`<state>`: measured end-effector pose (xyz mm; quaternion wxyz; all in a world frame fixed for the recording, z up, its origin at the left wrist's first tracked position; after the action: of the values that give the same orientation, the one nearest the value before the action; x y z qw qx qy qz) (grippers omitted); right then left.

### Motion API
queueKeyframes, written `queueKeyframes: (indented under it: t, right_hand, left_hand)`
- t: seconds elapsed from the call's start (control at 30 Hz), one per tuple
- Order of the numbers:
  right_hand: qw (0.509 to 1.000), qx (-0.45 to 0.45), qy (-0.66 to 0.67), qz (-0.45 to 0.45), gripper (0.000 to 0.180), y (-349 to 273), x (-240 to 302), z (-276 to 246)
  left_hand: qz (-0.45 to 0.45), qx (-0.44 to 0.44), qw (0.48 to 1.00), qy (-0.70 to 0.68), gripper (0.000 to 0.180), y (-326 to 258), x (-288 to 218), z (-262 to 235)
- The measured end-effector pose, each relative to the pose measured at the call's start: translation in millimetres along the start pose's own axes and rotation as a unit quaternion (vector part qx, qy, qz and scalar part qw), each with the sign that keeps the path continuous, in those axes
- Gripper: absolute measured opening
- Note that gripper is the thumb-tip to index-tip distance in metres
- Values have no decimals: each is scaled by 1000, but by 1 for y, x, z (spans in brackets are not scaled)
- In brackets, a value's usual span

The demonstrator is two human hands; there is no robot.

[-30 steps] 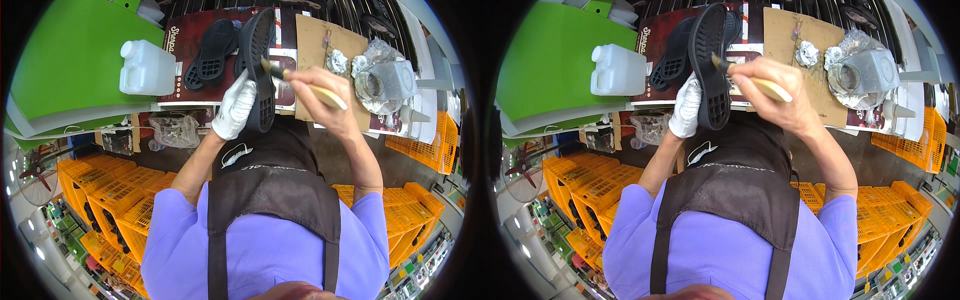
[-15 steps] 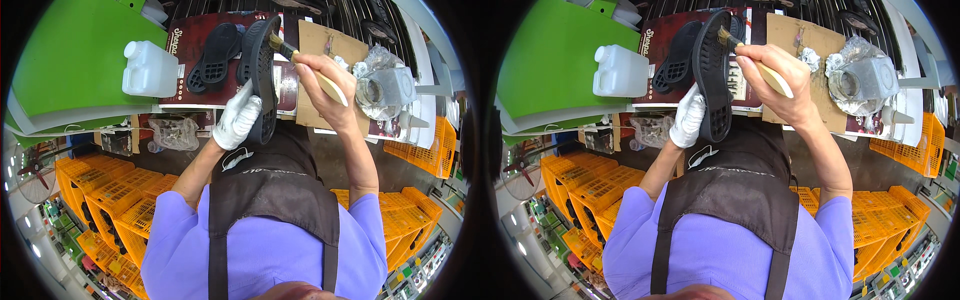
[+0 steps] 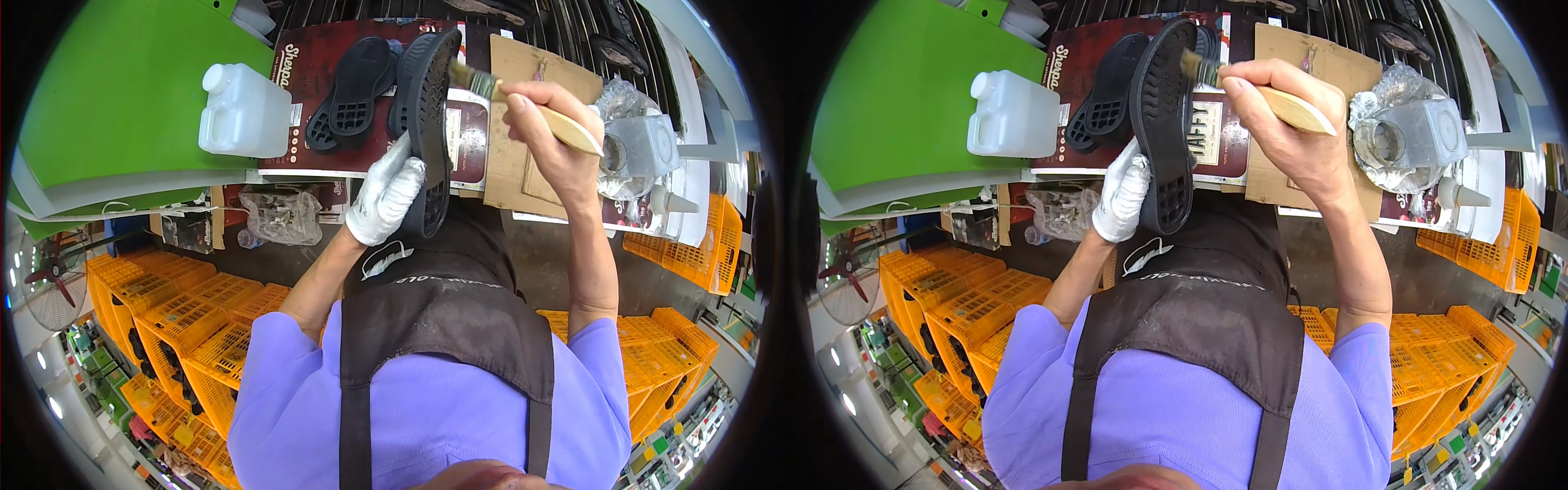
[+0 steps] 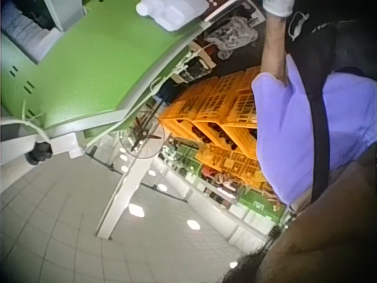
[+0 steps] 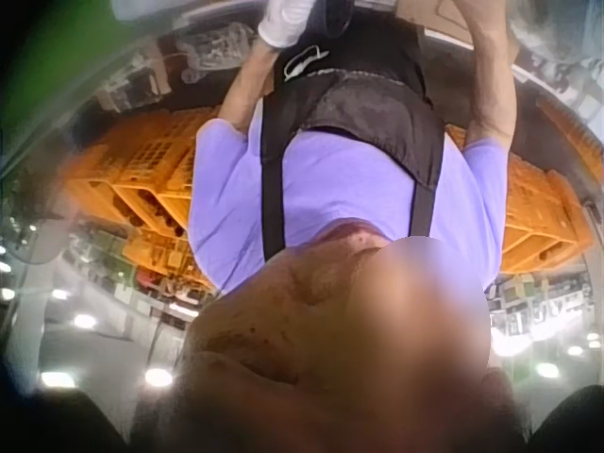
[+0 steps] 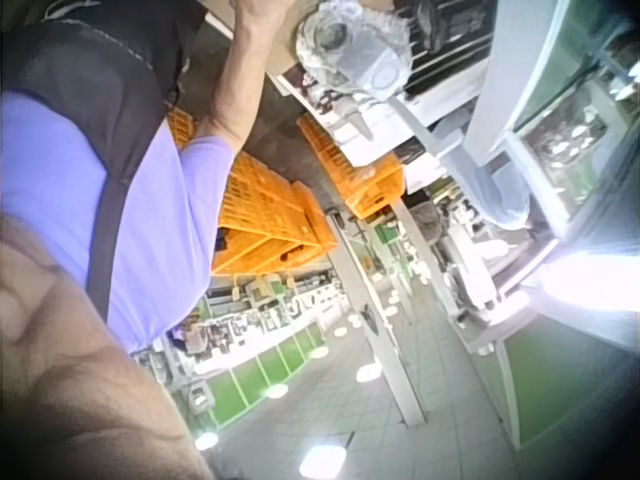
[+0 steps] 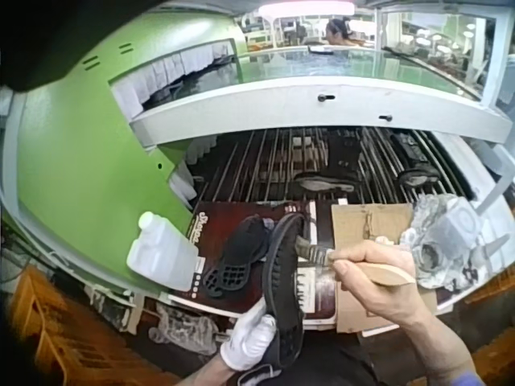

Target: The person picks up a pair of black slipper soles from a yellow crate and places them on a workbench. Using a brush, they apply a clear adhesive to the textured bottom of each sole, covering the entire surface area before setting them down.

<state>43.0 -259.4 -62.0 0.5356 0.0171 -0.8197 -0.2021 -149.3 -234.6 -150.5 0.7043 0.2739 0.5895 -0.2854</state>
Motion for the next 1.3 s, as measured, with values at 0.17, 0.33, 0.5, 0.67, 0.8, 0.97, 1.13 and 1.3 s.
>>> queueKeyframes:
  t: [0.17, 0.33, 0.5, 0.67, 0.8, 0.97, 1.13, 1.3]
  right_hand:
    - [997, 9, -49, -53, 10, 1, -4, 9]
    - [957, 191, 133, 174, 13, -7, -4, 13]
    - [984, 105, 97, 110, 16, -8, 2, -1]
    - [988, 128, 54, 60, 13, -19, 4, 14]
    - [969, 133, 142, 152, 13, -24, 4, 6]
    - [994, -7, 107, 27, 13, -12, 2, -4]
    - [995, -52, 70, -39, 13, -5, -8, 2]
    - [993, -32, 101, 53, 13, -5, -17, 7]
  left_hand:
    - [-1, 11, 1000, -14, 57, -1, -4, 2]
    - [13, -2, 1000, 15, 60, 1, -11, -4]
    - [15, -5, 999, 29, 65, 6, -9, -10]
    - [19, -22, 999, 20, 65, 8, -12, -10]
    - [22, -33, 999, 8, 65, 6, -6, -16]
    - [36, -16, 996, 80, 70, 8, -14, -9]
    - [50, 15, 996, 74, 65, 4, -17, -4]
    - [14, 19, 999, 31, 66, 0, -18, -8]
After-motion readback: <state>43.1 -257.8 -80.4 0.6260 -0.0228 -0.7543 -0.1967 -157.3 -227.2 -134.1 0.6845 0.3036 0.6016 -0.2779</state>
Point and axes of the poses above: each hand's wrist, its own y-axis towards the middle knuckle, its own z-axis out of the palm, x = y × z, the point moved 5 cm from there along y, towards the middle knuckle, and after that the axes turned 3 degrees about x, right-handed, at the moved point
